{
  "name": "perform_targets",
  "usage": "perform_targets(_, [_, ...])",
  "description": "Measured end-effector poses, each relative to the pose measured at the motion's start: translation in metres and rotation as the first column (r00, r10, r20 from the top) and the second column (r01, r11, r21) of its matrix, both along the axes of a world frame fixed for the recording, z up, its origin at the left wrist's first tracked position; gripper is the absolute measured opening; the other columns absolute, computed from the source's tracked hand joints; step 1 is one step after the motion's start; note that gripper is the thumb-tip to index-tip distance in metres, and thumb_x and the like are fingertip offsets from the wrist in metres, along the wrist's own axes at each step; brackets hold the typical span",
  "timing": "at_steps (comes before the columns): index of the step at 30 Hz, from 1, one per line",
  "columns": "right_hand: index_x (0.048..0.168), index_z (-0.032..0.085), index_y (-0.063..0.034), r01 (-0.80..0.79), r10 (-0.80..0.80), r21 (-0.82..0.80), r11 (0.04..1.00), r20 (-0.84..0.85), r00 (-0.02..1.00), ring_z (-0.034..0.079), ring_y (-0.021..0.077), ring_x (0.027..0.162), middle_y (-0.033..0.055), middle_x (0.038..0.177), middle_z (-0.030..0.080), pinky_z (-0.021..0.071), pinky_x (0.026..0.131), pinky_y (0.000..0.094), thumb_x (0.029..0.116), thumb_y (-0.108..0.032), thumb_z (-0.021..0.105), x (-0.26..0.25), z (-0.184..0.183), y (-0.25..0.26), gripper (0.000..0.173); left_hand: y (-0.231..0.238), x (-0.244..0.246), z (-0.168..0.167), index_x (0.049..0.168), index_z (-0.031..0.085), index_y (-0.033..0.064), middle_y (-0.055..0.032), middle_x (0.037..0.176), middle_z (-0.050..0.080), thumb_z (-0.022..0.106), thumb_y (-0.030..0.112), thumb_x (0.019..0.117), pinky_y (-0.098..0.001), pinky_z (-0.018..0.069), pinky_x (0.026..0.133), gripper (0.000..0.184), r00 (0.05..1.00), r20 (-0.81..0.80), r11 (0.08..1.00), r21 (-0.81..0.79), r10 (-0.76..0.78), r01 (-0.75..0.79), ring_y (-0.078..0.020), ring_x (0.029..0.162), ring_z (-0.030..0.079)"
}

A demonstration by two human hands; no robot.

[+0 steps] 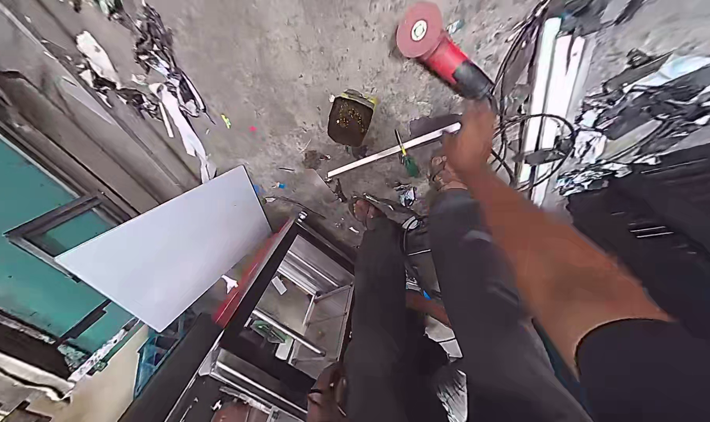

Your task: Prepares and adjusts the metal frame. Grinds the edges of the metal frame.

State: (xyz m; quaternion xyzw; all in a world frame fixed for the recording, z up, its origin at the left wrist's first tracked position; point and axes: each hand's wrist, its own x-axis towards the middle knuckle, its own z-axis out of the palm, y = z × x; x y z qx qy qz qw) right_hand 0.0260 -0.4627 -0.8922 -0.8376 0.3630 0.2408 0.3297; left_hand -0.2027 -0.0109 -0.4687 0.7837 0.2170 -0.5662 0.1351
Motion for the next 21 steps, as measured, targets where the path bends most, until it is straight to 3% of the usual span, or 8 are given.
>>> perform_targets(3, [0.155, 0.036, 0.0000, -0.029, 0.032, -0.077, 0.997, 0.028, 0.999, 0.037, 0.0520, 0.144, 0.0329, 0.155, 0.039, 0.0348, 0.113, 0.0689, 0.0856, -0.023, 0.070, 0.043, -0.060, -0.055, 0.081, 0.002, -0.013, -0.013, 0.129, 0.065, -0.0045, -0.0155, 0.110, 0.074, 0.060, 0.012, 0.1015, -0.0390, 0.0596, 0.092, 0.033, 0.969, 0.076, 0.968, 0.068, 0.236, -0.242, -0.0179, 0.096, 0.073])
perform_targets(6, [0.148, 0.042, 0.0018, -0.154, 0.153, -0.001, 0.988, -0.109, 0.982, 0.049, 0.0583, 0.130, 0.0377, 0.143, 0.047, 0.0410, 0.100, 0.0764, 0.0848, -0.030, 0.074, 0.070, -0.114, -0.080, 0.078, 0.005, -0.013, -0.029, 0.129, 0.064, -0.0035, -0.0116, 0.098, 0.071, 0.053, 0.011, 0.1031, -0.0316, 0.0576, 0.070, 0.031, 0.915, 0.115, 0.907, 0.134, 0.386, -0.400, -0.0108, 0.072, 0.065])
perform_targets(9, [0.144, 0.041, 0.0056, -0.225, 0.223, 0.023, 0.974, -0.245, 0.943, 0.051, 0.0628, 0.124, 0.0417, 0.137, 0.049, 0.0420, 0.093, 0.0799, 0.0752, -0.033, 0.084, 0.086, -0.116, -0.083, 0.090, 0.011, -0.008, -0.044, 0.132, 0.064, 0.0007, -0.0108, 0.108, 0.071, 0.049, 0.013, 0.1055, -0.0318, 0.0569, 0.072, 0.032, 0.878, 0.113, 0.860, 0.174, 0.466, -0.479, -0.0114, 0.081, 0.065])
perform_targets(11, [0.127, 0.054, 0.0049, -0.248, 0.260, 0.080, 0.966, -0.256, 0.931, 0.059, 0.0595, 0.113, 0.0388, 0.120, 0.060, 0.0444, 0.084, 0.0798, 0.0693, -0.053, 0.082, 0.090, -0.106, -0.076, 0.087, 0.014, -0.004, -0.051, 0.134, 0.063, 0.0011, -0.0138, 0.117, 0.071, 0.050, 0.015, 0.1056, -0.0369, 0.0593, 0.085, 0.034, 0.851, 0.132, 0.834, 0.171, 0.508, -0.524, -0.0168, 0.099, 0.069])
perform_targets(13, [0.119, 0.061, 0.0039, -0.126, 0.168, 0.217, 0.968, -0.188, 0.968, 0.063, 0.0527, 0.107, 0.0333, 0.111, 0.065, 0.0457, 0.084, 0.0764, 0.0724, -0.054, 0.080, 0.085, -0.098, -0.067, 0.077, 0.009, 0.003, -0.053, 0.134, 0.063, -0.0002, -0.0161, 0.126, 0.068, 0.052, 0.014, 0.1047, -0.0402, 0.0555, 0.099, 0.035, 0.839, 0.152, 0.831, 0.132, 0.522, -0.541, -0.0203, 0.113, 0.067])
perform_targets(15, [0.121, 0.061, 0.0006, 0.069, -0.015, 0.345, 0.936, -0.158, 0.987, 0.066, 0.0429, 0.104, 0.0254, 0.110, 0.067, 0.0495, 0.087, 0.0696, 0.0761, -0.043, 0.080, 0.086, -0.092, -0.058, 0.066, -0.001, 0.011, -0.061, 0.132, 0.064, -0.0009, -0.0142, 0.118, 0.070, 0.054, 0.013, 0.1030, -0.0376, 0.0565, 0.094, 0.033, 0.840, 0.196, 0.845, 0.084, 0.506, -0.528, -0.0180, 0.104, 0.068])
perform_targets(17, [0.111, 0.065, -0.0002, 0.199, -0.134, 0.378, 0.904, -0.192, 0.972, 0.068, 0.0375, 0.097, 0.0213, 0.103, 0.069, 0.0521, 0.084, 0.0649, 0.0767, -0.040, 0.079, 0.088, -0.066, -0.045, 0.055, -0.007, 0.017, -0.063, 0.131, 0.064, -0.0004, -0.0134, 0.117, 0.072, 0.059, 0.014, 0.1023, -0.0381, 0.0579, 0.095, 0.033, 0.852, 0.239, 0.871, 0.046, 0.465, -0.489, -0.0183, 0.105, 0.070])
perform_targets(21, [0.104, 0.066, 0.0054, 0.224, -0.147, 0.414, 0.882, -0.208, 0.967, 0.066, 0.0425, 0.091, 0.0261, 0.096, 0.067, 0.0514, 0.080, 0.0672, 0.0852, -0.046, 0.076, 0.057, 0.031, -0.032, 0.055, -0.036, 0.043, -0.077, 0.132, 0.064, 0.0003, -0.0115, 0.117, 0.073, 0.062, 0.015, 0.1002, -0.0398, 0.0599, 0.095, 0.035, 0.887, 0.366, 0.959, -0.071, 0.282, -0.276, -0.0183, 0.105, 0.072])
